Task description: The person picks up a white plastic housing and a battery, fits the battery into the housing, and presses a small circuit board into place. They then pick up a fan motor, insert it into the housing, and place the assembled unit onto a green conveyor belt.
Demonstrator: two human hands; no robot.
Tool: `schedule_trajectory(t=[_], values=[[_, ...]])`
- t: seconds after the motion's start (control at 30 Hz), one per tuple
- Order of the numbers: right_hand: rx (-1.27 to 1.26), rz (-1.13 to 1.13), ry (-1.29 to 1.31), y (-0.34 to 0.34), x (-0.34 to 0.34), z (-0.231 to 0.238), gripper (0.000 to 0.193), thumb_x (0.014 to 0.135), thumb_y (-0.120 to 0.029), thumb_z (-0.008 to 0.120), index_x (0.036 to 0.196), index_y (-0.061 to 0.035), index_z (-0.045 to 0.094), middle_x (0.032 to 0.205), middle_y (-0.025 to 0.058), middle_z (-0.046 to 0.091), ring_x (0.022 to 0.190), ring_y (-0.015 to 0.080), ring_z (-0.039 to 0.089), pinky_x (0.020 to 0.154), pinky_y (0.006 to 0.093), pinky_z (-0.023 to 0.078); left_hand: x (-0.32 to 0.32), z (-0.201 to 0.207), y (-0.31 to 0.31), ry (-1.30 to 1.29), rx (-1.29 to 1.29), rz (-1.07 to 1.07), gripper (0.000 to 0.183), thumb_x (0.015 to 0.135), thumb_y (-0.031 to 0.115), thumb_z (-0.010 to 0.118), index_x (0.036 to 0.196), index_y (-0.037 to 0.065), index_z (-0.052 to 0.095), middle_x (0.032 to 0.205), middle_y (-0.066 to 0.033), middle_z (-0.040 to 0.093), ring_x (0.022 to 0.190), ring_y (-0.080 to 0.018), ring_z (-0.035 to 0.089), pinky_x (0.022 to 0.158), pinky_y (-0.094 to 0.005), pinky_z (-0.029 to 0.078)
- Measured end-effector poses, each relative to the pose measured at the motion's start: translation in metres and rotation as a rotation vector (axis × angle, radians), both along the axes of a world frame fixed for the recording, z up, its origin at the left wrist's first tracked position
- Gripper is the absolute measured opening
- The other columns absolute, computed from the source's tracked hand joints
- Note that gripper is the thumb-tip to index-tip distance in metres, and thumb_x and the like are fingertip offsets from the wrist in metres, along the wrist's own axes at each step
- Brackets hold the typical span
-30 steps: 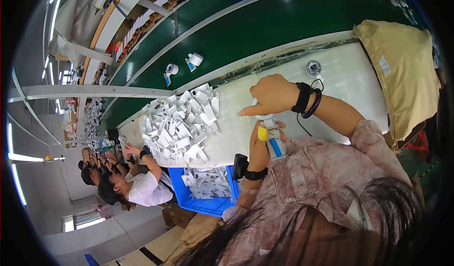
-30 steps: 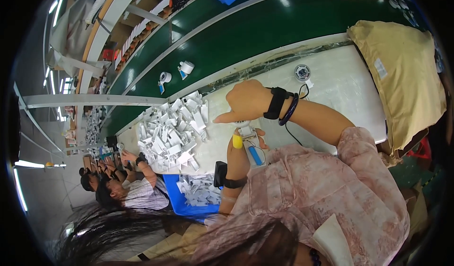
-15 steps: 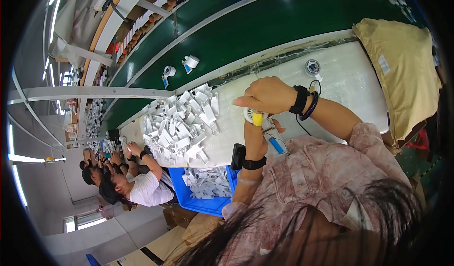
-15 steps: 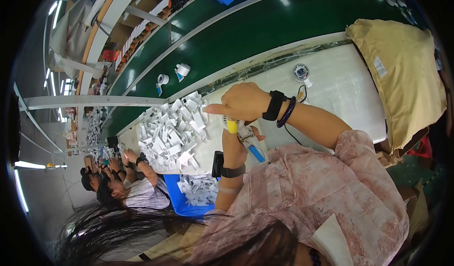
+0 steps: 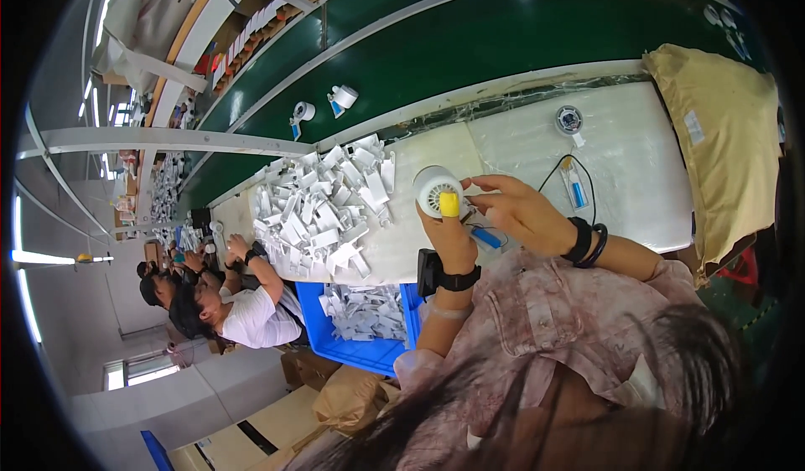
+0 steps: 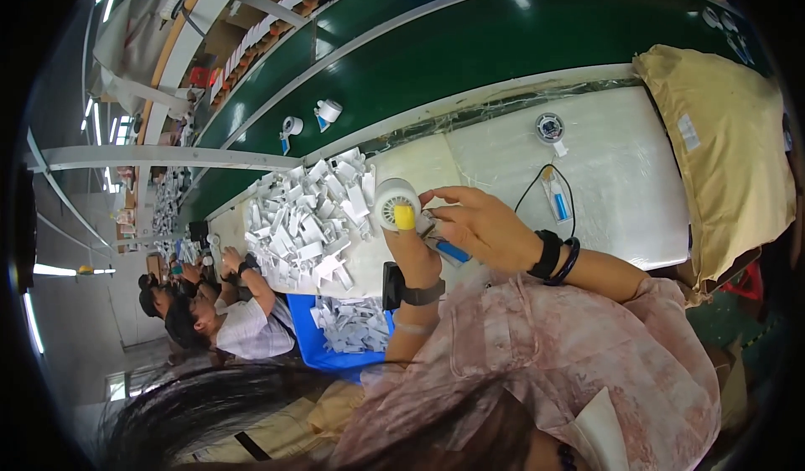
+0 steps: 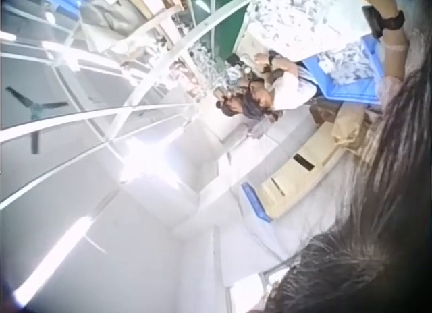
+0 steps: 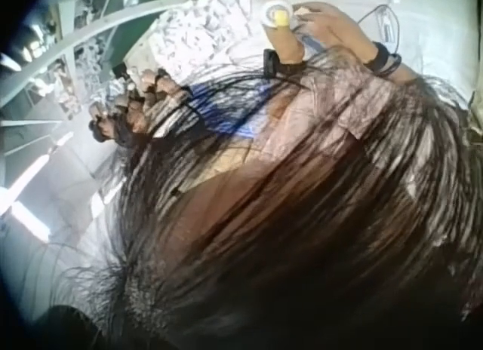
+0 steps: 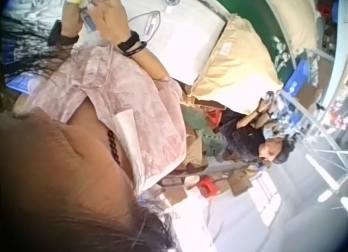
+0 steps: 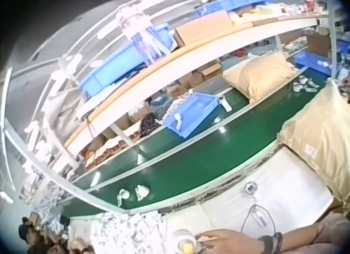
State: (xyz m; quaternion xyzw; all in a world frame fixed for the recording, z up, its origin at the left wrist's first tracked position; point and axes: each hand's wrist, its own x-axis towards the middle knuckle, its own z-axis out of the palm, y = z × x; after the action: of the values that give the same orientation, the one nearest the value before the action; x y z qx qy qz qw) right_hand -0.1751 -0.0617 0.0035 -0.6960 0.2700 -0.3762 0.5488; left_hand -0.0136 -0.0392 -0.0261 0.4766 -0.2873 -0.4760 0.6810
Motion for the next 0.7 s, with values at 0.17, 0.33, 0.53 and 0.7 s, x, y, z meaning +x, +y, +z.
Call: schedule_trajectory(t=[0.17,0.33,0.53,0.7], values=[[-0.182,-0.044,0.203,0.005,0.005,-0.009,0.055,0.099,-0.041,0.041,0.130,0.0032,0.051,0.143,0.0240,0.037,0.132,0.0385,0.035,0.109,0.0449,0.026,-0.008,0.014,0.005,-0.038,0.048,-0.013,0.045,0.095,0.019,0.056,0.130,0.005,0.032,0.107,-0.0170,0.064,0.088,-0.0197,0.064,0.069,-0.0297,0.055],[-0.160,-0.005,0.164,0.014,0.012,-0.019,0.056,0.100,-0.041,0.041,0.135,0.0029,0.047,0.148,0.0218,0.029,0.136,0.0364,0.030,0.110,0.0446,0.025,-0.002,0.001,0.005,-0.070,0.022,0.080,0.040,0.096,0.019,0.055,0.128,0.006,0.035,0.107,-0.0150,0.064,0.087,-0.0182,0.063,0.070,-0.0271,0.053],[0.064,0.090,-0.043,0.021,0.019,-0.028,0.057,0.099,-0.039,0.044,0.139,0.0020,0.042,0.151,0.0199,0.023,0.140,0.0351,0.022,0.111,0.0459,0.023,-0.004,0.007,0.005,-0.100,-0.006,0.154,0.041,0.097,0.031,0.052,0.125,0.004,0.041,0.103,-0.0130,0.060,0.085,-0.0202,0.061,0.067,-0.0309,0.052],[-0.511,-0.048,0.219,0.017,0.022,-0.021,0.067,0.091,-0.046,0.056,0.131,0.0067,0.047,0.147,0.0224,0.031,0.137,0.0361,0.029,0.108,0.0458,0.027,-0.009,0.009,0.011,0.053,0.036,0.165,0.038,0.097,0.016,0.052,0.129,0.006,0.032,0.111,-0.0160,0.059,0.090,-0.0219,0.062,0.073,-0.0331,0.055]])
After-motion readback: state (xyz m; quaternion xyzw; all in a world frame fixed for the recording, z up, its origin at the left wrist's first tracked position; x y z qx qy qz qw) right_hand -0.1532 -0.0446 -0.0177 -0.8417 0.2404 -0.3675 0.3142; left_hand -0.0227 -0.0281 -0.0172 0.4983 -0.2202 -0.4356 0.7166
